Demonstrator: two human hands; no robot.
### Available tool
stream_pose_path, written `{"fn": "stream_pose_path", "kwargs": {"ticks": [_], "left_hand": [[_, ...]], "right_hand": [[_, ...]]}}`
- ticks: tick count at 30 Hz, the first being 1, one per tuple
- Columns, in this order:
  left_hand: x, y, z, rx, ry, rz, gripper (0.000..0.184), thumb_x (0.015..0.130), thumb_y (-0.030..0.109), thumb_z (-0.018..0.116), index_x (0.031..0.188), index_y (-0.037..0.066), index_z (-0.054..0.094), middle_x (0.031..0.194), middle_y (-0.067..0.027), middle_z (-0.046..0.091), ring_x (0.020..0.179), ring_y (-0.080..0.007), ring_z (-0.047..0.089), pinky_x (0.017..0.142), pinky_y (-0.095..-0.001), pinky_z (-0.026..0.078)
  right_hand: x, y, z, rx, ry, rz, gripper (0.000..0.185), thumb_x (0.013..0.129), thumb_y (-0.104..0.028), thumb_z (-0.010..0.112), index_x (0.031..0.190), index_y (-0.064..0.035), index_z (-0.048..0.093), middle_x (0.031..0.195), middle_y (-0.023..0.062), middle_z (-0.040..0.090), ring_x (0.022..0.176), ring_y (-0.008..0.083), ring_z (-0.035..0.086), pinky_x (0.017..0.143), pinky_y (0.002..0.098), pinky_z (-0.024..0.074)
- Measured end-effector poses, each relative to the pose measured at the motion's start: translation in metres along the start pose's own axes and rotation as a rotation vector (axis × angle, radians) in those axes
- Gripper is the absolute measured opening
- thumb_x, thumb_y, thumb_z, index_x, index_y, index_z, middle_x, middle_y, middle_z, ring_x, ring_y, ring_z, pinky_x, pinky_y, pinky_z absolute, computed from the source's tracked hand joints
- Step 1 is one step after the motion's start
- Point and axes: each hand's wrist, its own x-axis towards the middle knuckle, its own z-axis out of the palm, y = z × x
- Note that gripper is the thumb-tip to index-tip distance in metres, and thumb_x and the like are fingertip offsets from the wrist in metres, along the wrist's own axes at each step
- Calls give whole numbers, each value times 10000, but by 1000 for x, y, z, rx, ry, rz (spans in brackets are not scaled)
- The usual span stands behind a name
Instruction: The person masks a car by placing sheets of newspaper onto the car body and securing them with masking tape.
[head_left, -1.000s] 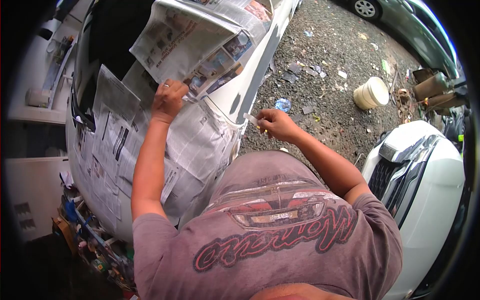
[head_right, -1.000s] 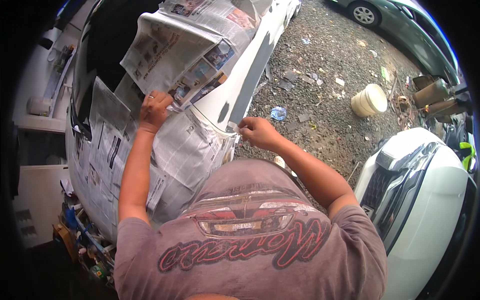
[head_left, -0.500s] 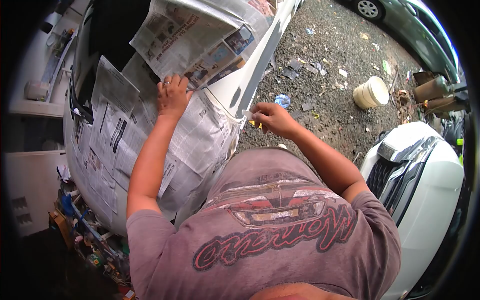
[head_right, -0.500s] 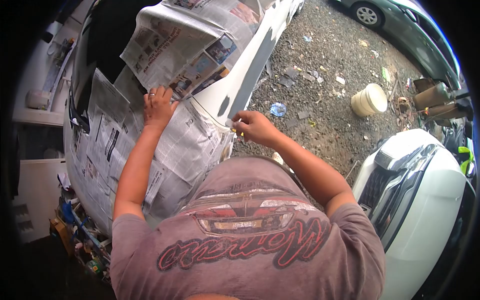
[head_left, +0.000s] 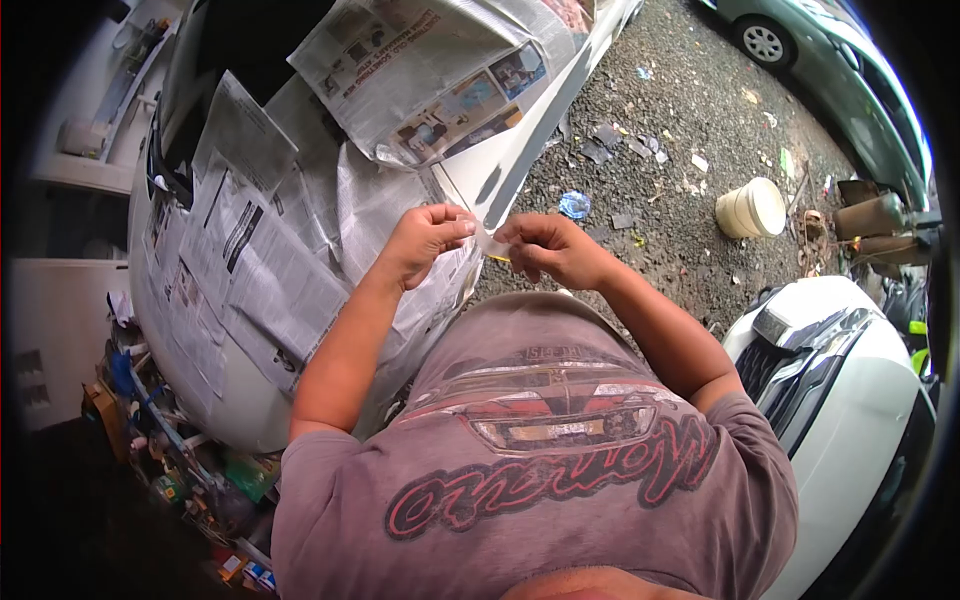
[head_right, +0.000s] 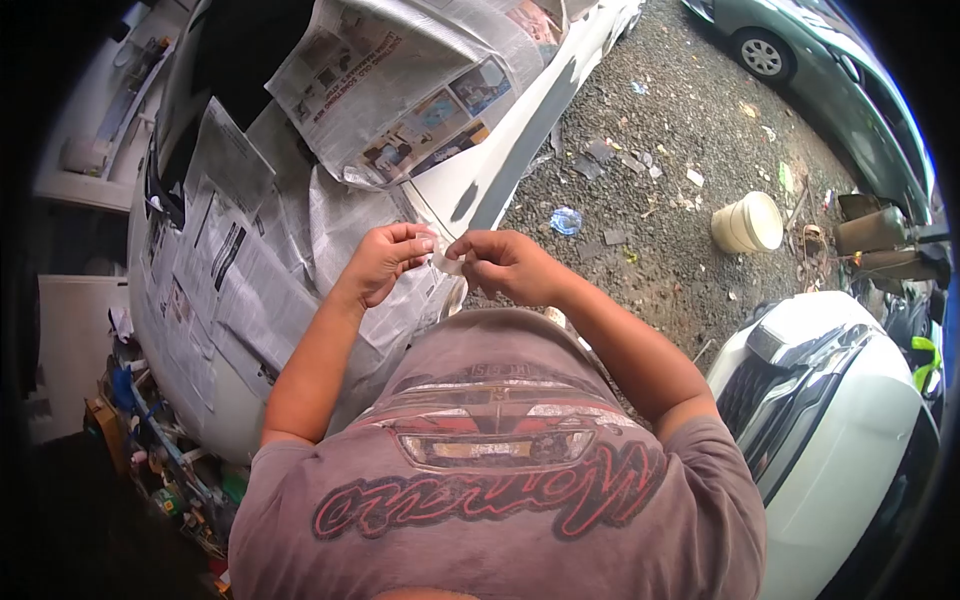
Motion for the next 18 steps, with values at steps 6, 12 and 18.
{"fn": "stream_pose_path", "kwargs": {"ticks": [6, 12, 18], "left_hand": [[-21, 3, -21, 79, 98, 216, 170, 930, 72, 764, 1069, -13, 718, 968, -59, 734, 856, -116, 690, 832, -272, 555], [-78, 41, 30, 740, 134, 715, 108, 891, 54, 771, 945, -18, 712, 1051, -125, 706, 805, -184, 724, 669, -335, 597], [-105, 76, 49, 1145, 63, 948, 126, 844, 43, 779, 889, 18, 664, 1098, -151, 701, 768, -307, 706, 678, -373, 577]], "right_hand": [[-7, 10, -6, -240, 28, 92, 227, 1058, -133, 621, 1250, -18, 659, 857, 20, 659, 725, 96, 615, 687, 265, 530], [-1, 29, 4, -658, 105, -149, 395, 999, -219, 745, 1359, -83, 658, 1101, 85, 609, 960, 136, 645, 819, 306, 557], [9, -9, 35, -600, 237, -224, 424, 912, -268, 827, 1312, -156, 742, 1089, 85, 522, 982, 218, 558, 936, 355, 510]]}}
